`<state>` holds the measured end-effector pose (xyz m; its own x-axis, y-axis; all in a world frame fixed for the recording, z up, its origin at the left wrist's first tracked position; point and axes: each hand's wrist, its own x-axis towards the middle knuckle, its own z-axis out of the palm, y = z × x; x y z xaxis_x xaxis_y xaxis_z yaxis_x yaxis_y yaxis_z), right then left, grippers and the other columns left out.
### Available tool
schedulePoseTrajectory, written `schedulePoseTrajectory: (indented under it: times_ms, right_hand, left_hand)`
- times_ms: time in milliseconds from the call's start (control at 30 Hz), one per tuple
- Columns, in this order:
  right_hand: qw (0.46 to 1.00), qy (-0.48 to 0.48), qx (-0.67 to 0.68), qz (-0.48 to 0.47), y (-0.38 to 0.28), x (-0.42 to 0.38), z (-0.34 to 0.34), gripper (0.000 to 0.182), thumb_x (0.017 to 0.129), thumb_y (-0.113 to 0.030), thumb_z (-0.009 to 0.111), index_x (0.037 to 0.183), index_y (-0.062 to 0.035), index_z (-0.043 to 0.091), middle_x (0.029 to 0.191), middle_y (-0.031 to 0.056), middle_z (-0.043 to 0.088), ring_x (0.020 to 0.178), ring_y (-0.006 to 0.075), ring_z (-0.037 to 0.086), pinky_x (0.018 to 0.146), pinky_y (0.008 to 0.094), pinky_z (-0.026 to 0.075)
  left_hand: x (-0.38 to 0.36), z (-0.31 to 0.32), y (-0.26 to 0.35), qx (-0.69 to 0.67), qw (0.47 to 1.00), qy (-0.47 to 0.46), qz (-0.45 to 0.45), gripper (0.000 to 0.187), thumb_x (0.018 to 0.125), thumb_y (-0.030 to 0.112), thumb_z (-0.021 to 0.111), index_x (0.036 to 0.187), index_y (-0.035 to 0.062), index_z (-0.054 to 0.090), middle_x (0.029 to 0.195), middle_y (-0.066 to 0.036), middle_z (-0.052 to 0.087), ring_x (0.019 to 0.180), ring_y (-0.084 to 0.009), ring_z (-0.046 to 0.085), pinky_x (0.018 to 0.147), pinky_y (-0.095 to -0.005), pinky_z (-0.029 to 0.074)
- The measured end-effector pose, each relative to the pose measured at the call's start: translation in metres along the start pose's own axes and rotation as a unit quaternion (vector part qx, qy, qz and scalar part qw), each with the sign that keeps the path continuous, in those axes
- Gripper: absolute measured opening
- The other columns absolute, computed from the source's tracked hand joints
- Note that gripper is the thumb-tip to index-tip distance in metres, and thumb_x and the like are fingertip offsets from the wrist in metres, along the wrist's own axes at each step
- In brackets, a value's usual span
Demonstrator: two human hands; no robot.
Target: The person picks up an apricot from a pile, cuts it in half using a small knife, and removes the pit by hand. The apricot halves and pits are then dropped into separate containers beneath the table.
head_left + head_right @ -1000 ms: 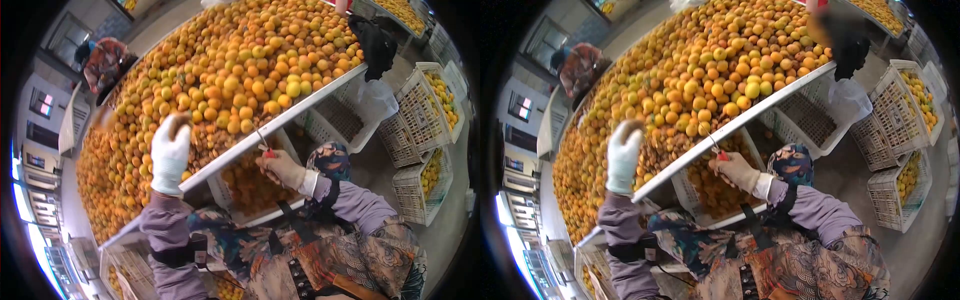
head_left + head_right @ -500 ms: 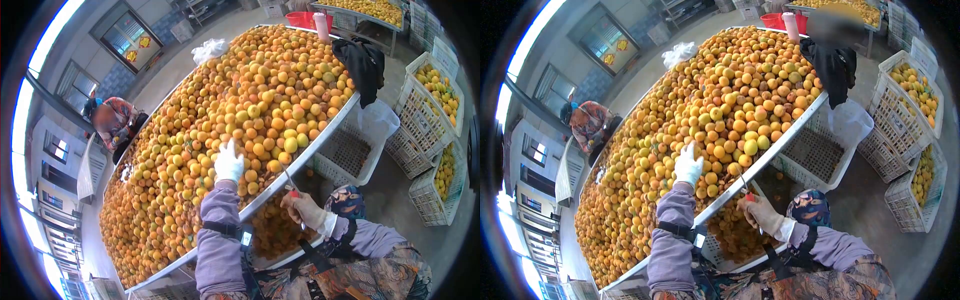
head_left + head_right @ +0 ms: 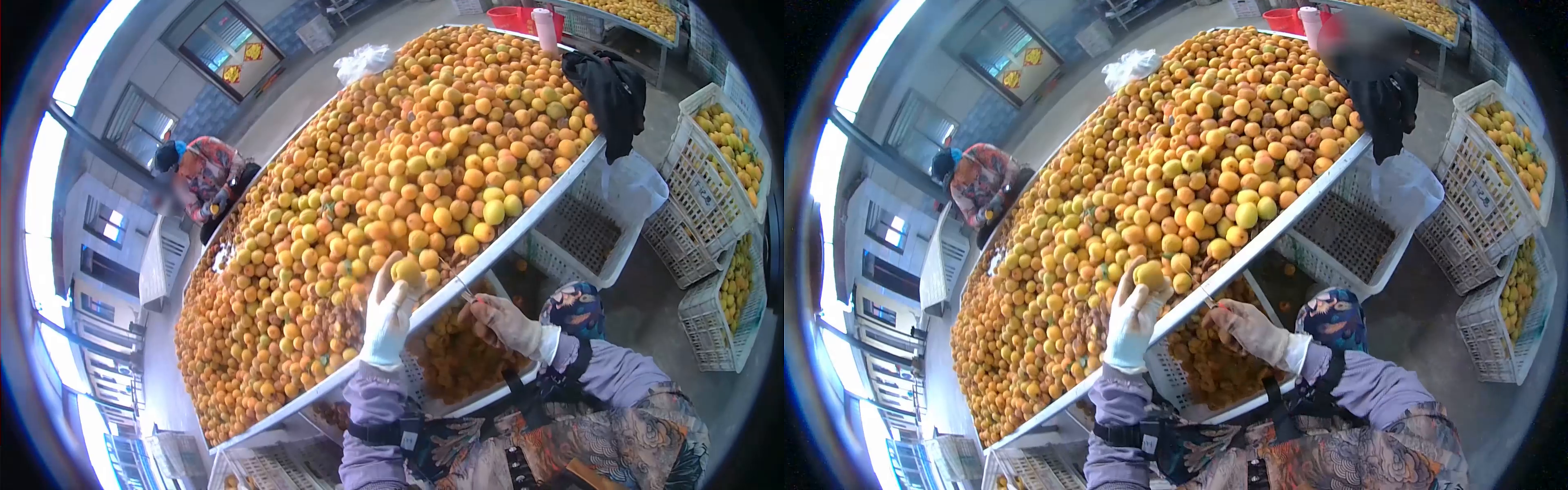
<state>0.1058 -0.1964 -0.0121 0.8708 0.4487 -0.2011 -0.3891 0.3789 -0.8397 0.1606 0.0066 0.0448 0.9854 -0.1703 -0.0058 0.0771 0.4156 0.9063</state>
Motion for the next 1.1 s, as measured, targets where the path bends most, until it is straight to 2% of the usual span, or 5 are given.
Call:
schedulePoseTrajectory:
  times_ms: [200, 333, 767, 967, 1100]
  right_hand:
    - [0.993, -0.082, -0.086, 0.015, 0.009, -0.010, 0.022, 0.037, 0.095, -0.042, 0.046, 0.091, -0.0074, 0.058, 0.059, -0.0034, 0.048, 0.047, 0.0054, 0.041, 0.043, 0.0196, 0.033]
    - [0.980, -0.128, -0.123, 0.090, 0.004, -0.021, 0.025, 0.036, 0.095, -0.041, 0.045, 0.090, -0.0081, 0.058, 0.059, -0.0035, 0.047, 0.048, 0.0053, 0.042, 0.041, 0.0201, 0.033]
    - [0.944, -0.207, -0.186, 0.176, -0.003, -0.036, 0.035, 0.039, 0.094, -0.044, 0.046, 0.095, -0.0067, 0.058, 0.054, -0.0040, 0.042, 0.043, 0.0048, 0.036, 0.040, 0.0196, 0.029]
    - [0.937, -0.235, -0.208, 0.151, -0.001, -0.041, 0.037, 0.042, 0.094, -0.045, 0.045, 0.094, -0.0055, 0.059, 0.053, -0.0038, 0.042, 0.042, 0.0053, 0.036, 0.039, 0.0201, 0.028]
    - [0.935, -0.242, -0.223, 0.134, -0.001, -0.041, 0.037, 0.043, 0.095, -0.045, 0.043, 0.093, -0.0052, 0.059, 0.052, -0.0038, 0.041, 0.041, 0.0056, 0.035, 0.038, 0.0206, 0.028]
  left_hand:
    - [-0.080, -0.007, -0.024, -0.152, 0.988, 0.009, -0.009, 0.056, 0.088, 0.016, 0.057, 0.136, 0.0002, 0.032, 0.120, -0.015, 0.049, 0.106, -0.0280, 0.054, 0.094, -0.0427, 0.044]
    - [-0.109, -0.009, -0.026, -0.163, 0.986, -0.014, -0.025, 0.058, 0.086, 0.016, 0.056, 0.137, 0.0002, 0.031, 0.126, -0.016, 0.046, 0.108, -0.0281, 0.054, 0.093, -0.0412, 0.044]
    - [-0.133, -0.020, -0.056, -0.220, 0.974, -0.051, -0.012, 0.061, 0.088, 0.026, 0.057, 0.137, -0.0003, 0.032, 0.128, -0.020, 0.046, 0.109, -0.0263, 0.053, 0.093, -0.0381, 0.044]
    - [-0.134, -0.021, -0.057, -0.237, 0.969, -0.064, -0.020, 0.065, 0.088, 0.029, 0.059, 0.137, -0.0013, 0.030, 0.128, -0.020, 0.046, 0.107, -0.0252, 0.054, 0.092, -0.0377, 0.045]
    - [-0.134, -0.020, -0.059, -0.264, 0.963, -0.048, -0.008, 0.063, 0.087, 0.030, 0.061, 0.135, -0.0006, 0.033, 0.124, -0.021, 0.049, 0.099, -0.0306, 0.057, 0.087, -0.0418, 0.049]
